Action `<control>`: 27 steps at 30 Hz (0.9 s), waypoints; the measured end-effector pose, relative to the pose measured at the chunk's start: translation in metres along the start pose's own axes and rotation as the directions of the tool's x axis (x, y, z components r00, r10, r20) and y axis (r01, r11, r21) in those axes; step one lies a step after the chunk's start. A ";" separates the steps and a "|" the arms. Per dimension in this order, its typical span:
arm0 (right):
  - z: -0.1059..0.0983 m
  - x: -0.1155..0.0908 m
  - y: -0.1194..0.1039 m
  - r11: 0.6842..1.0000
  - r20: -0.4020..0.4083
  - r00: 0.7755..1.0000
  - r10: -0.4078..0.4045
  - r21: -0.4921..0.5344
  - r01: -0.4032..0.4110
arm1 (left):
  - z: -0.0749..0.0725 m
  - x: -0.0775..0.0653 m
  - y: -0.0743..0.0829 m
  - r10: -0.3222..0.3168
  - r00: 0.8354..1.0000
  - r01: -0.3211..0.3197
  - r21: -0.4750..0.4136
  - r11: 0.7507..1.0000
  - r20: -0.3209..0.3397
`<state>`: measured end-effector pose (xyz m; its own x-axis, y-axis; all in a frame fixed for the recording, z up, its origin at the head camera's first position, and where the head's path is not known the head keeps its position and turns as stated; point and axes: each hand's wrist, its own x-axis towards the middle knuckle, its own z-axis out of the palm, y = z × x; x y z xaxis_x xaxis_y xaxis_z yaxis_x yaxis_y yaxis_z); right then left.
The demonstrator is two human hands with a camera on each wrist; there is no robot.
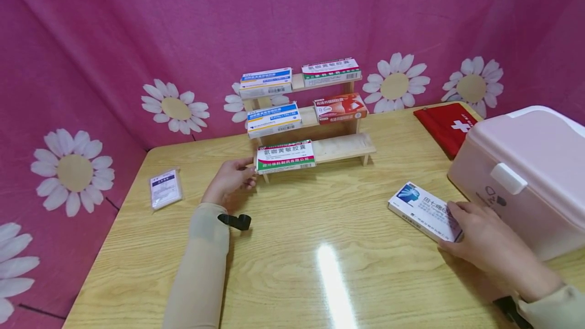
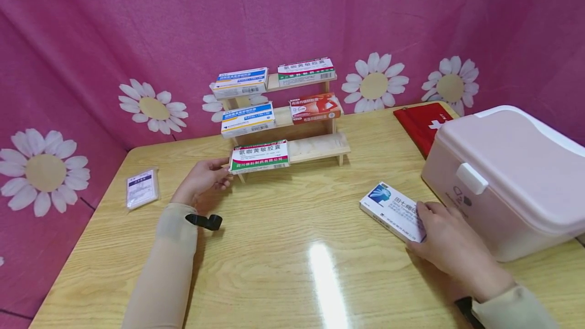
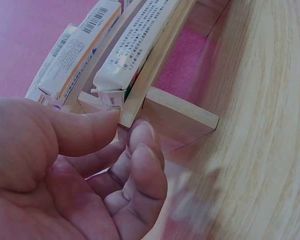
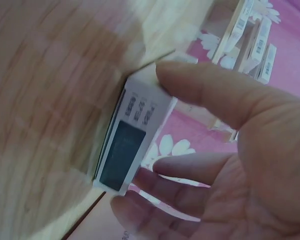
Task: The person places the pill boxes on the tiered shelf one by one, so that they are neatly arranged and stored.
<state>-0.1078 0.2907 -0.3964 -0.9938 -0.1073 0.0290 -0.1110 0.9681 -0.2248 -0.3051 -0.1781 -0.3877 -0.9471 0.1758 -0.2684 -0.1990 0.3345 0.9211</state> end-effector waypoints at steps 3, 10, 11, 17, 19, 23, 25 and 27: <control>0.000 -0.001 0.001 1.000 0.008 1.000 -0.009 0.003 0.009 | 0.000 0.000 -0.001 -0.012 1.000 0.012 0.002 1.000 -0.002; -0.004 0.000 0.008 0.999 0.066 0.997 0.050 -0.017 -0.048 | -0.001 0.001 -0.001 -0.006 1.000 0.006 -0.005 1.000 0.011; -0.005 0.001 0.008 0.998 0.074 0.996 0.056 -0.017 -0.055 | -0.001 0.001 -0.001 -0.005 1.000 0.005 -0.005 1.000 0.011; -0.010 0.007 0.004 0.998 0.076 0.996 0.041 0.045 -0.045 | -0.001 0.001 0.000 -0.021 1.000 0.021 -0.007 1.000 0.009; -0.013 0.009 0.002 0.998 0.045 0.999 0.001 0.067 -0.004 | -0.001 0.001 0.000 -0.024 1.000 0.024 -0.007 1.000 0.011; -0.023 0.018 -0.003 0.991 -0.034 0.993 -0.111 0.075 0.113 | -0.001 0.002 0.001 -0.020 1.000 0.020 -0.006 1.000 0.010; -0.031 0.024 -0.007 0.983 -0.075 0.984 -0.159 0.080 0.165 | -0.001 0.002 0.001 -0.018 1.000 0.018 -0.006 1.000 0.010; -0.039 0.032 -0.012 0.977 -0.084 0.979 -0.188 0.090 0.195 | -0.001 0.001 0.000 -0.016 1.000 0.016 -0.005 1.000 0.011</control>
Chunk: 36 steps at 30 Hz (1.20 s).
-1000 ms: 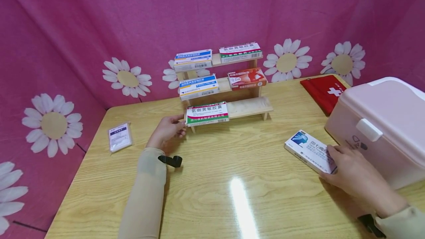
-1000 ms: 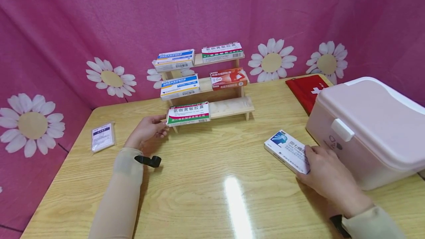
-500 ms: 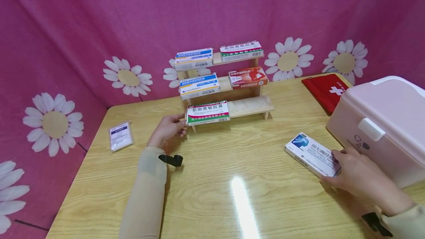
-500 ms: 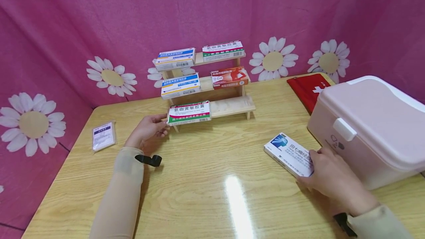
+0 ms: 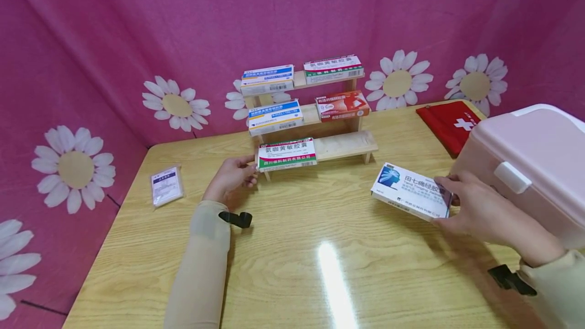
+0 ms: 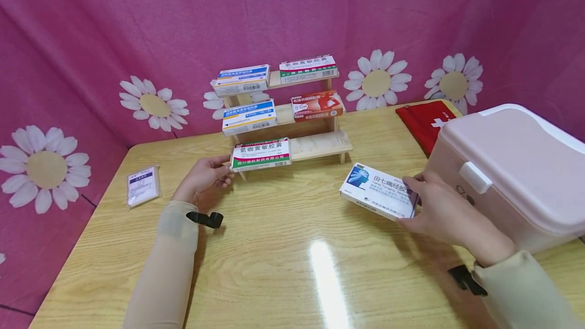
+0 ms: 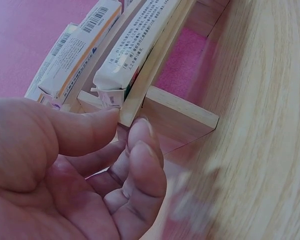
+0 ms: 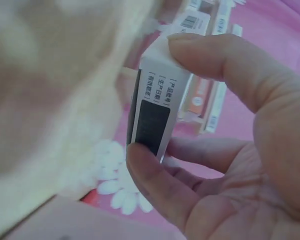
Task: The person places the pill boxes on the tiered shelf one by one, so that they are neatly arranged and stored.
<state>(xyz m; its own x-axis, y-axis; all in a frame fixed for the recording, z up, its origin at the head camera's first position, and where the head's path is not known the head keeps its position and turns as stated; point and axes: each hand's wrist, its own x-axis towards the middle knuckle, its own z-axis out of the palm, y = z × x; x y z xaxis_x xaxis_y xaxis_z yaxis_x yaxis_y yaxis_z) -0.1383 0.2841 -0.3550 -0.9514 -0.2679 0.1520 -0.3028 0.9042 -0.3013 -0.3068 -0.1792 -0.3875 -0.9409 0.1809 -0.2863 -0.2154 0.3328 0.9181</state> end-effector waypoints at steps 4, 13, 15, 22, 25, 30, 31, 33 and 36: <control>-0.013 0.025 -0.009 1.000 0.046 0.999 -0.005 0.029 0.004 | 0.000 -0.001 0.000 -0.005 1.000 0.005 0.005 1.000 0.002; -0.020 0.097 -0.011 0.994 0.232 0.972 0.028 0.101 -0.052 | -0.001 0.000 -0.001 0.010 1.000 -0.010 0.007 1.000 0.000; -0.021 0.110 -0.009 0.992 0.260 0.965 0.041 0.104 -0.070 | 0.000 0.000 -0.001 0.008 1.000 -0.008 0.007 1.000 -0.002; -0.020 0.140 -0.006 0.990 0.305 0.951 0.047 0.110 -0.084 | 0.000 0.000 0.000 0.001 1.000 -0.002 -0.005 1.000 -0.012; -0.018 0.147 -0.005 0.992 0.305 0.951 0.040 0.100 -0.074 | 0.001 0.002 0.001 -0.002 1.000 0.002 0.003 1.000 -0.016; -0.013 0.158 -0.007 0.995 0.308 0.951 0.022 0.082 -0.050 | 0.000 0.003 0.000 -0.003 1.000 0.004 0.008 1.000 -0.021; -0.012 0.160 -0.007 0.995 0.313 0.950 0.021 0.087 -0.051 | 0.000 0.002 0.000 -0.004 1.000 0.005 0.008 1.000 -0.022; -0.010 0.164 -0.007 0.992 0.323 0.946 0.021 0.109 -0.059 | 0.000 0.002 -0.001 -0.006 1.000 0.006 0.011 1.000 -0.021; -0.007 0.170 -0.006 0.984 0.331 0.943 0.023 0.162 -0.080 | 0.000 0.001 -0.002 0.005 1.000 -0.005 0.008 1.000 -0.019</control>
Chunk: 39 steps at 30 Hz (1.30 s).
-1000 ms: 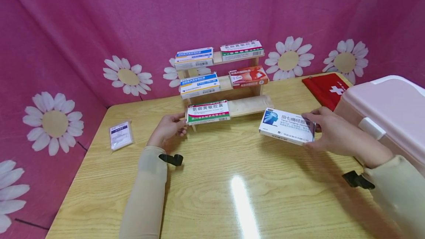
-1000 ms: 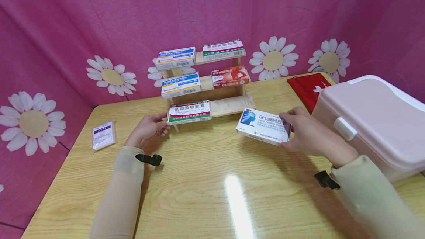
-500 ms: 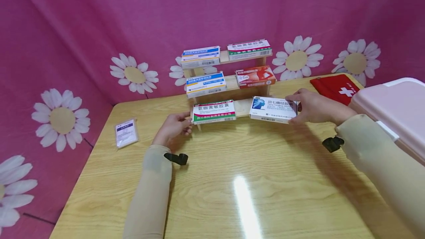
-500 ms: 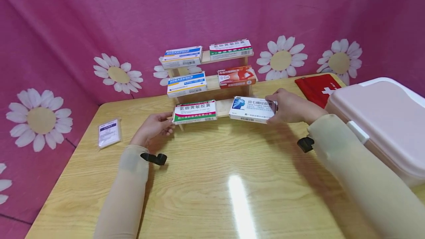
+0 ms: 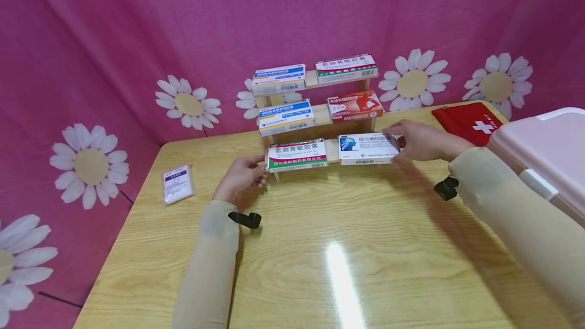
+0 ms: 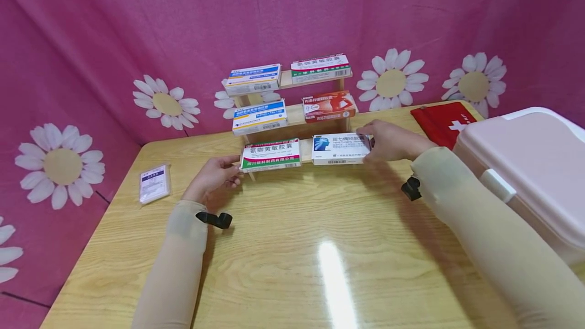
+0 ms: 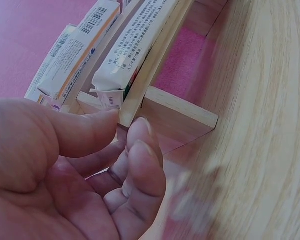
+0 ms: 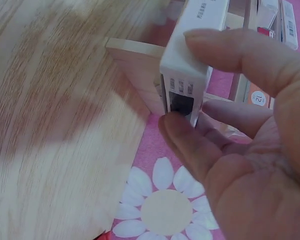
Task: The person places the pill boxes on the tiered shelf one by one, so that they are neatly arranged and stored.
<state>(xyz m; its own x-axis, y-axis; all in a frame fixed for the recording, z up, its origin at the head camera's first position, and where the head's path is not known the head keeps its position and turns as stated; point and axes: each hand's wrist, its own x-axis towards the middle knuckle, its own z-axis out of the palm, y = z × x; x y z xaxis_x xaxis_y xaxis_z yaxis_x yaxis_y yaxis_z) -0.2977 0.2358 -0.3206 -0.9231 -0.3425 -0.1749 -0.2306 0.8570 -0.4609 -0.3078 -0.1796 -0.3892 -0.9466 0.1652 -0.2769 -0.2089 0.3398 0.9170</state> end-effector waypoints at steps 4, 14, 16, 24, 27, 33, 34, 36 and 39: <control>0.001 0.005 0.003 0.997 -0.005 1.000 0.026 0.074 -0.025 | 0.002 -0.001 0.000 0.012 1.000 -0.012 -0.026 1.000 0.004; 0.004 0.009 0.006 0.995 -0.034 0.999 0.039 0.088 -0.036 | 0.000 -0.001 0.000 -0.030 1.000 0.030 -0.019 0.999 -0.006; 0.006 0.010 0.006 0.996 -0.042 0.998 0.037 0.085 -0.034 | 0.000 -0.001 -0.001 -0.029 1.000 0.029 -0.018 0.999 -0.006; 0.010 0.013 0.003 0.991 -0.034 0.999 0.043 0.130 -0.038 | 0.001 -0.001 -0.001 -0.012 1.000 0.012 -0.006 1.000 -0.011; 0.010 0.014 0.002 0.991 -0.036 0.999 0.032 0.134 -0.027 | 0.001 0.000 -0.001 -0.008 1.000 0.008 -0.004 1.000 -0.010; 0.009 0.016 0.003 0.991 -0.036 0.999 0.012 0.132 -0.007 | 0.002 -0.001 0.000 0.002 1.000 -0.002 -0.002 1.000 -0.004; 0.009 0.016 0.004 0.991 -0.035 0.999 0.011 0.134 -0.007 | 0.002 0.000 0.000 0.005 1.000 -0.005 -0.003 1.000 -0.004; 0.009 0.016 0.004 0.991 -0.035 0.999 0.012 0.136 -0.007 | 0.002 -0.001 0.000 0.009 1.000 -0.009 -0.002 1.000 -0.004; 0.010 0.016 0.004 0.990 -0.033 0.999 0.021 0.140 -0.016 | 0.002 -0.001 0.000 0.010 1.000 -0.010 0.004 1.000 -0.004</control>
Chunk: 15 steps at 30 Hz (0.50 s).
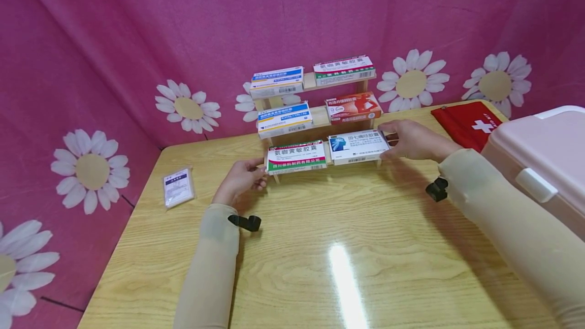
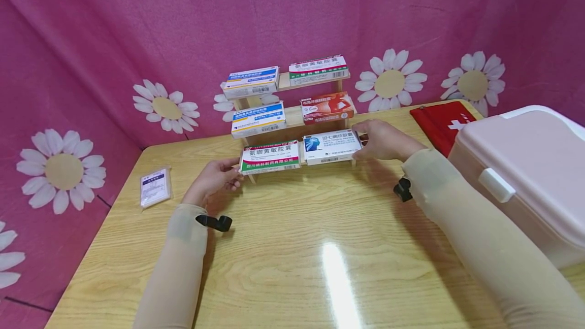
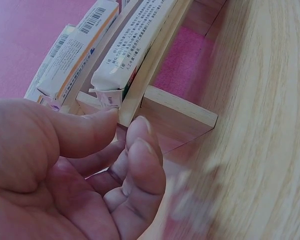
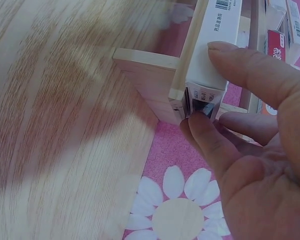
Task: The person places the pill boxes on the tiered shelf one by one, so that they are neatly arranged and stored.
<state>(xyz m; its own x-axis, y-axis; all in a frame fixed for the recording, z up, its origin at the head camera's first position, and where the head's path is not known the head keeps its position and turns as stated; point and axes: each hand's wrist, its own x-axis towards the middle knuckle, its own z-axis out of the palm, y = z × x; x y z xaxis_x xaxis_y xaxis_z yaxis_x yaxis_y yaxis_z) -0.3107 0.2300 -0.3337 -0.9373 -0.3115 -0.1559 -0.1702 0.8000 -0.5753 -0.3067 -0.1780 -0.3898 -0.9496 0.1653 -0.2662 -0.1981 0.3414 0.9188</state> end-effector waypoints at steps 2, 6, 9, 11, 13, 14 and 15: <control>0.000 -0.001 0.000 1.000 0.000 1.000 0.009 0.003 -0.009 | 0.000 0.000 0.000 -0.007 1.000 0.007 0.006 1.000 -0.003; 0.001 -0.003 0.000 0.999 0.013 1.000 0.017 0.031 -0.017 | 0.000 0.000 0.000 -0.025 1.000 0.025 0.017 1.000 -0.008; 0.001 -0.007 -0.002 1.000 0.005 1.000 0.007 0.021 -0.007 | -0.001 -0.001 -0.001 -0.014 1.000 0.014 0.017 1.000 -0.003; 0.000 -0.010 -0.003 1.000 -0.018 1.000 -0.006 -0.009 0.006 | -0.003 -0.002 -0.003 0.003 1.000 -0.003 0.016 1.000 0.004; -0.002 -0.013 -0.005 0.999 -0.043 0.999 -0.017 -0.048 0.014 | -0.007 -0.002 -0.004 0.015 1.000 -0.015 0.021 1.000 0.004; -0.003 -0.014 -0.006 0.998 -0.055 0.998 -0.026 -0.065 0.022 | -0.009 -0.003 -0.005 0.014 1.000 -0.014 0.023 1.000 -0.001; -0.003 -0.016 -0.007 0.996 -0.067 0.997 -0.033 -0.083 0.028 | -0.011 -0.004 -0.005 0.011 1.000 -0.011 0.028 1.000 -0.010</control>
<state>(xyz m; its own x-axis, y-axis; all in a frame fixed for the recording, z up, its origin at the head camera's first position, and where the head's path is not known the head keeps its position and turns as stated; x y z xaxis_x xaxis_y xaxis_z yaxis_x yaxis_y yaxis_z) -0.2953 0.2306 -0.3246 -0.9493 -0.3032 -0.0830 -0.2207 0.8310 -0.5106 -0.3046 -0.1904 -0.3907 -0.9541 0.1598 -0.2531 -0.1810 0.3654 0.9131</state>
